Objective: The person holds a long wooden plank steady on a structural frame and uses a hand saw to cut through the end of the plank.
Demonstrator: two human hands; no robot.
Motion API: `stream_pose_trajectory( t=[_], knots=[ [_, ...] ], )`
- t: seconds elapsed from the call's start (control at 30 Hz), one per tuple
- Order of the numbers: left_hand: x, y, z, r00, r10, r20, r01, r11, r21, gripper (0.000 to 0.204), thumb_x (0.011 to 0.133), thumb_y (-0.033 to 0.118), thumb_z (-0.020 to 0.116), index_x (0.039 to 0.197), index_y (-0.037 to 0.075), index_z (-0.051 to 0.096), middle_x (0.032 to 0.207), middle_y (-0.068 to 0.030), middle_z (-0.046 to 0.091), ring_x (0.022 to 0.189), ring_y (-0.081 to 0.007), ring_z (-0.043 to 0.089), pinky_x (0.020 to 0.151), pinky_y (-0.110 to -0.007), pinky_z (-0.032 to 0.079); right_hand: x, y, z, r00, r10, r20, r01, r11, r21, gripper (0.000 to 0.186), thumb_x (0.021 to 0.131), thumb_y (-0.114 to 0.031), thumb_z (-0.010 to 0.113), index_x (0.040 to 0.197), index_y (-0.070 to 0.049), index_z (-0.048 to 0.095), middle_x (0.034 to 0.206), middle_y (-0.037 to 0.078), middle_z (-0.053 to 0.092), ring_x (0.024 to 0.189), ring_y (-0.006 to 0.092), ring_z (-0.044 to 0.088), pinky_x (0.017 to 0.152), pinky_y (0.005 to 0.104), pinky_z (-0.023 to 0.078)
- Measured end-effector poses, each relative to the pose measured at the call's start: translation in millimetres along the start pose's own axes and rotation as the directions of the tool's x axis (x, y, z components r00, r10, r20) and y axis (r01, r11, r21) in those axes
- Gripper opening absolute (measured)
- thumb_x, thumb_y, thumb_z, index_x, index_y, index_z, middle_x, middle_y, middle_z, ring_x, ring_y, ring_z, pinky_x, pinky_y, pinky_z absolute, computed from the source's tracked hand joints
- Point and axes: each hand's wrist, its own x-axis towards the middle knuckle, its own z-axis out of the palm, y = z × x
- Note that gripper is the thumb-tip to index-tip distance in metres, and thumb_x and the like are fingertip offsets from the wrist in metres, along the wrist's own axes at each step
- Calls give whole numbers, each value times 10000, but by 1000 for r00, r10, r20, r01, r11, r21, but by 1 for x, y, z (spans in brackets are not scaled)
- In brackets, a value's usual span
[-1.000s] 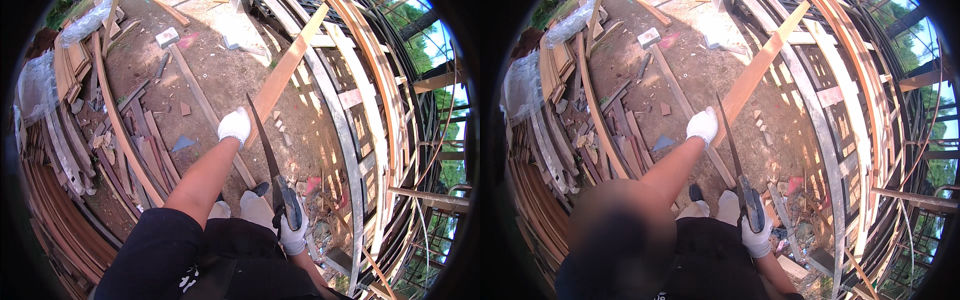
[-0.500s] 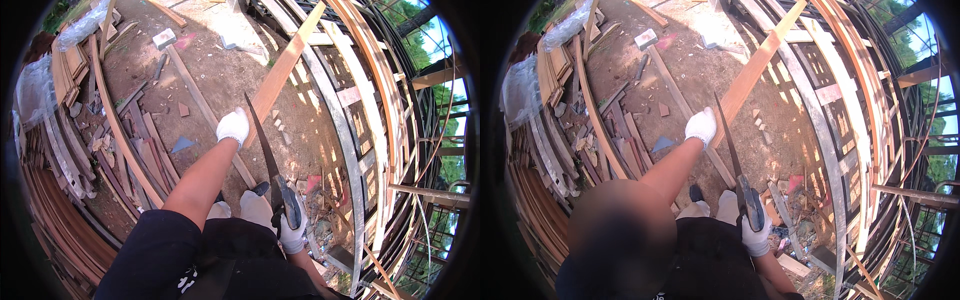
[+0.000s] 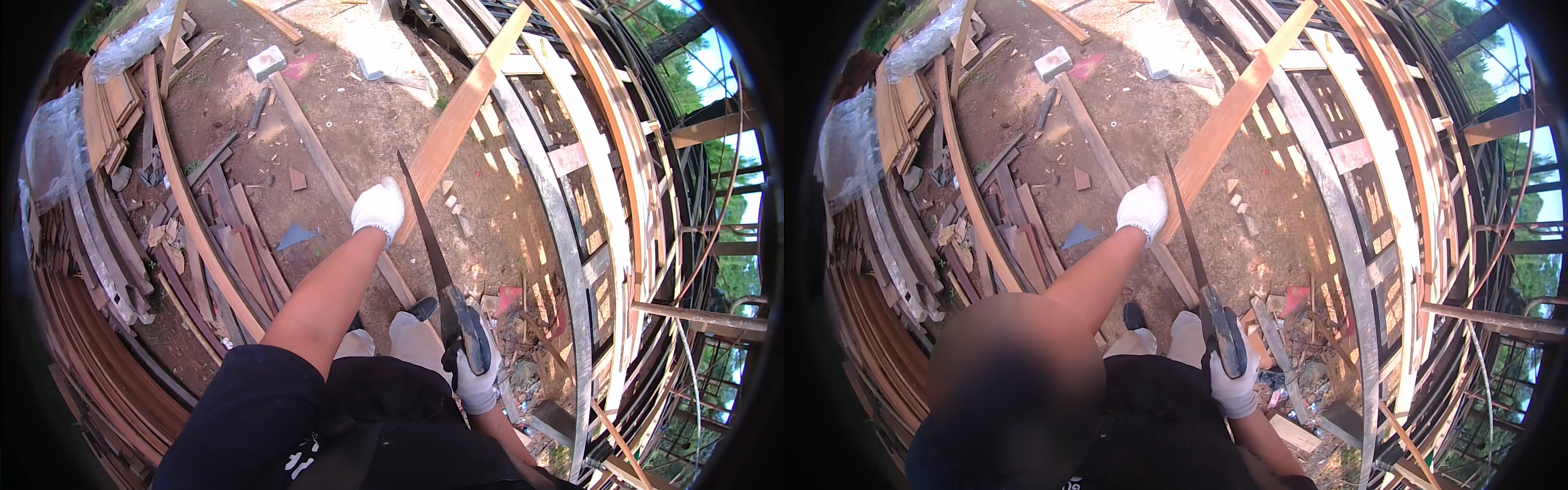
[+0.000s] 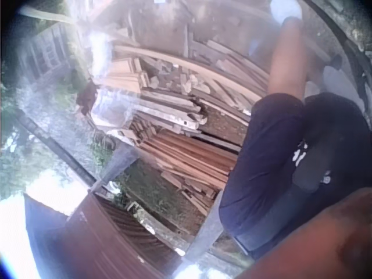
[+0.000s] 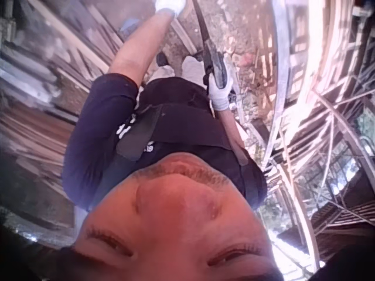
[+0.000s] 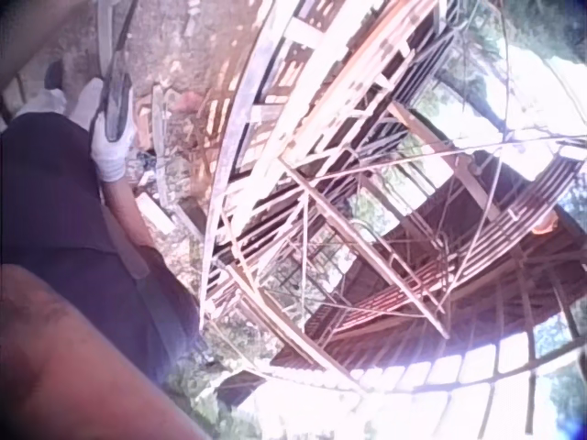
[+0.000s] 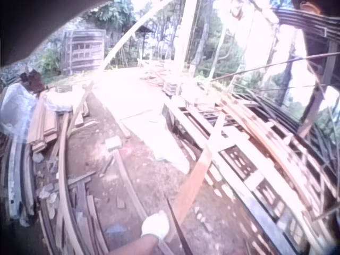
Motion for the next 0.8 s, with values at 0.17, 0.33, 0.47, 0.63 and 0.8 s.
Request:
stream_pose_trajectory(
  t=[0.17, 0.33, 0.47, 0.63, 0.8],
  knots=[
    [-4, 15, 2, 1000, 29, 3, -29, 999, 14, 668, 1059, 405, 215, 1123, -23, 724, 1161, -288, 687, 1161, -452, 632, 1055, -513, 456, 118, 29, 40, 982, -186, -39, 176, 969, -175, 579, 848, -70, 672, 1401, 44, 543, 1233, 237, 696, 1159, 309, 691, 995, 380, 527],
    [-3, 4, 15, 1000, 11, 26, -11, 1000, 7, 678, 1058, 404, 203, 1111, -30, 721, 1167, -290, 684, 1158, -454, 632, 1057, -511, 453, 159, 6, 61, 999, -21, -36, 13, 979, -204, 552, 868, -100, 690, 1383, 47, 555, 1249, 224, 691, 1166, 299, 685, 986, 366, 529],
    [-1, -1, -2, 1000, 3, -4, -3, 1000, 14, 650, 1060, 382, 215, 1137, -37, 705, 1199, -274, 679, 1158, -444, 637, 1052, -503, 465, 16, 7, 4, 998, -65, -11, 65, 998, -27, 606, 862, -78, 643, 1423, 99, 496, 1293, 227, 670, 1186, 261, 660, 1010, 354, 503],
    [-8, 2, -5, 1000, 2, 9, -2, 1000, -11, 633, 1057, 390, 230, 1147, -10, 712, 1193, -270, 682, 1159, -434, 642, 1048, -503, 473, 38, -14, 12, 1000, 3, 9, -3, 1000, 9, 599, 847, -82, 641, 1410, 85, 517, 1228, 214, 699, 1148, 285, 682, 968, 378, 528],
    [-2, 14, 9, 1000, -11, 14, 12, 997, -74, 639, 1053, 392, 235, 1114, -12, 726, 1185, -268, 687, 1162, -440, 639, 1045, -509, 475, 206, -10, 76, 999, -51, 2, 50, 977, -208, 507, 856, -62, 672, 1343, 45, 581, 1222, 225, 694, 1171, 307, 679, 987, 377, 524]
  ],
)
